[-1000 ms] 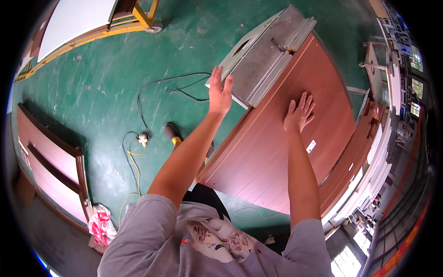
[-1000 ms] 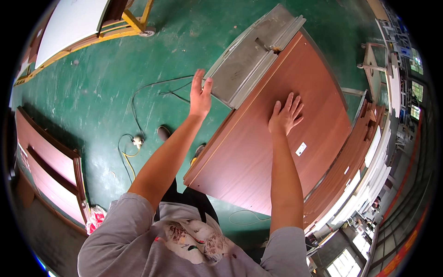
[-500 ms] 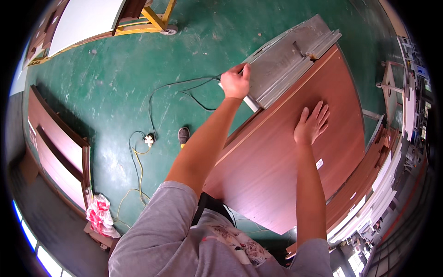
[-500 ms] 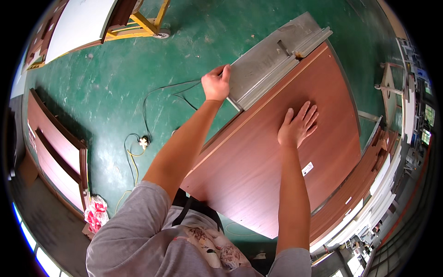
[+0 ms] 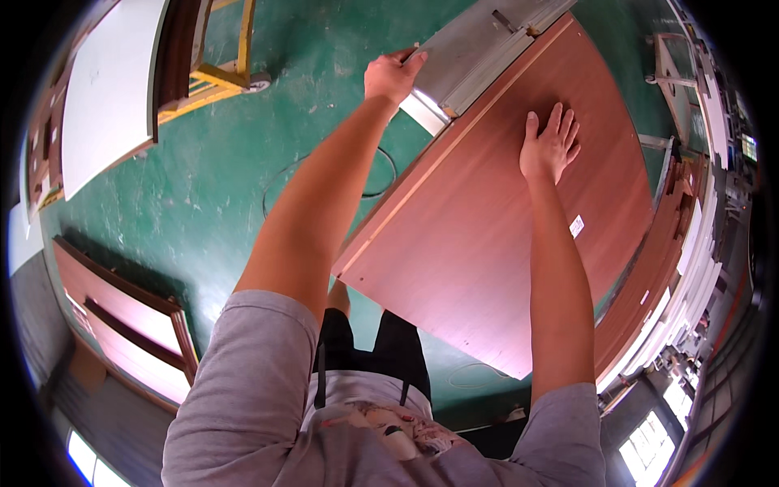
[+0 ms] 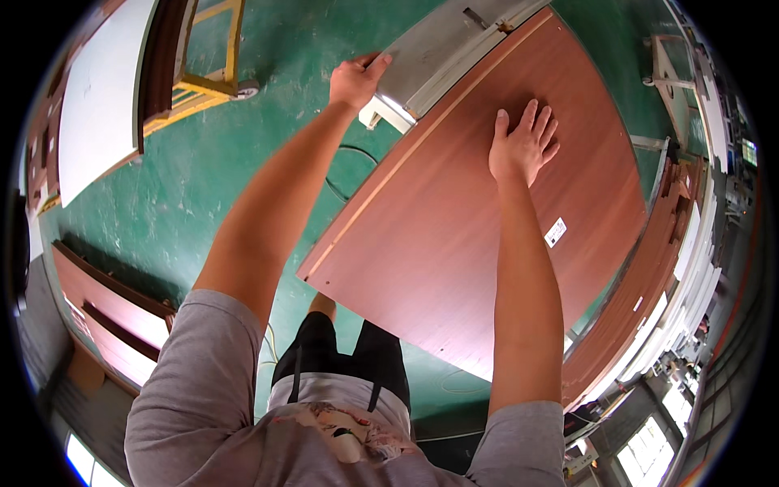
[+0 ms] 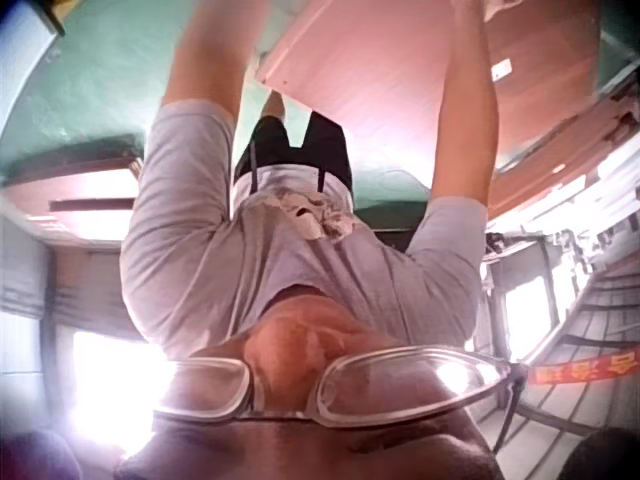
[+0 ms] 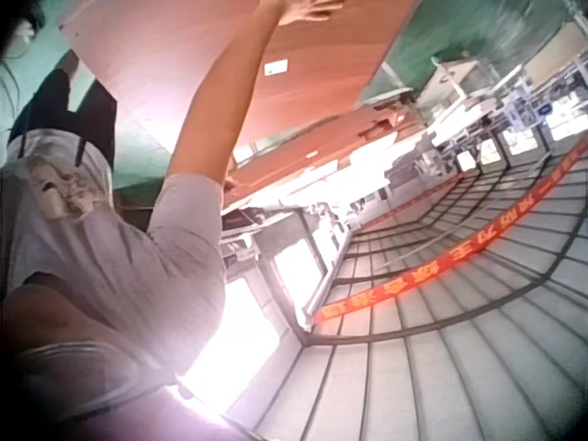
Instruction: The person organizes various wood and composite panels in a workshop by picking them up from a pile or a workbench and stacking them on the floor or other work surfaces.
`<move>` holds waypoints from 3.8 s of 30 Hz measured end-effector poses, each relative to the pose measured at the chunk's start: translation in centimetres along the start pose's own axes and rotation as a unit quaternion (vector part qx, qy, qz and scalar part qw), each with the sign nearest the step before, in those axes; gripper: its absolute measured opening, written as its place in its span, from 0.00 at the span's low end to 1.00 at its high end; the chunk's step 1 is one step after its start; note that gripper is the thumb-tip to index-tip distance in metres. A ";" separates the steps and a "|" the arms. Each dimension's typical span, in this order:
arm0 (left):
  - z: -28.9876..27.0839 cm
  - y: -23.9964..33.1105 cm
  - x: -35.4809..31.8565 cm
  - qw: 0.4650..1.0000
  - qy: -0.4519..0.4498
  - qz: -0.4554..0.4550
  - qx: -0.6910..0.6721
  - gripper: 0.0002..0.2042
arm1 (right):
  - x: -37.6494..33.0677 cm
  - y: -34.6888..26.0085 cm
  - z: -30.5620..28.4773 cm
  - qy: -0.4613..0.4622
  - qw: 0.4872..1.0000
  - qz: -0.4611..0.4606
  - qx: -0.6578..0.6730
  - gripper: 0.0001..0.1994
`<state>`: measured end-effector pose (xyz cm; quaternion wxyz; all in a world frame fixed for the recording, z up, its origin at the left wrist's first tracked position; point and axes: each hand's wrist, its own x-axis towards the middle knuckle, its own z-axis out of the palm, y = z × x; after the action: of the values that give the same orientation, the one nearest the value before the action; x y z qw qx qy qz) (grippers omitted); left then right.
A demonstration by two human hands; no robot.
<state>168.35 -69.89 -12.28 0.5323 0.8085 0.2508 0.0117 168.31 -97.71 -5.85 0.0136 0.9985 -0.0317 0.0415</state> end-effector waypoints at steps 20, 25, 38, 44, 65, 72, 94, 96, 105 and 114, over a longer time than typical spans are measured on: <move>1.9 1.8 3.1 0.998 -0.059 0.004 0.039 0.25 | 1.7 1.0 -0.9 0.036 0.999 0.030 -0.022 0.35; 0.9 -6.7 7.7 0.987 -0.015 0.158 0.015 0.19 | 1.8 -1.8 -1.0 0.042 0.999 0.030 0.012 0.35; 8.5 7.0 9.9 0.958 -0.116 0.020 0.260 0.46 | -10.2 54.3 1.3 0.043 0.885 0.377 0.271 0.41; 5.8 6.5 8.1 0.929 -0.012 -0.027 0.368 0.46 | -5.6 48.9 -1.3 -0.127 0.672 0.410 0.603 0.41; -0.1 -2.5 -14.6 0.892 0.077 0.016 0.445 0.36 | -11.5 55.7 3.0 -0.261 0.628 0.443 0.585 0.52; -3.1 -5.4 -21.3 0.897 0.079 0.041 0.434 0.39 | -17.2 54.7 1.3 -0.240 0.644 0.425 0.589 0.51; -20.0 -21.0 -48.0 0.914 0.128 -0.056 0.381 0.39 | -36.4 46.7 -1.4 -0.316 0.670 0.310 0.596 0.43; -21.2 -22.1 -49.4 0.920 0.119 -0.080 0.366 0.40 | -38.1 45.9 -1.6 -0.299 0.687 0.306 0.587 0.42; -30.3 -28.0 -53.2 0.972 0.082 -0.095 0.197 0.37 | -43.9 42.0 -3.6 -0.306 0.708 0.309 0.555 0.38; -20.1 -15.6 -50.4 0.937 0.107 -0.052 0.328 0.44 | -47.4 43.3 -3.0 -0.227 0.790 0.246 0.513 0.37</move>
<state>112.47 -68.97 -4.57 0.2071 0.9181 0.3376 -0.0127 118.09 -137.88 -5.80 -0.5193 0.7977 -0.2520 -0.1744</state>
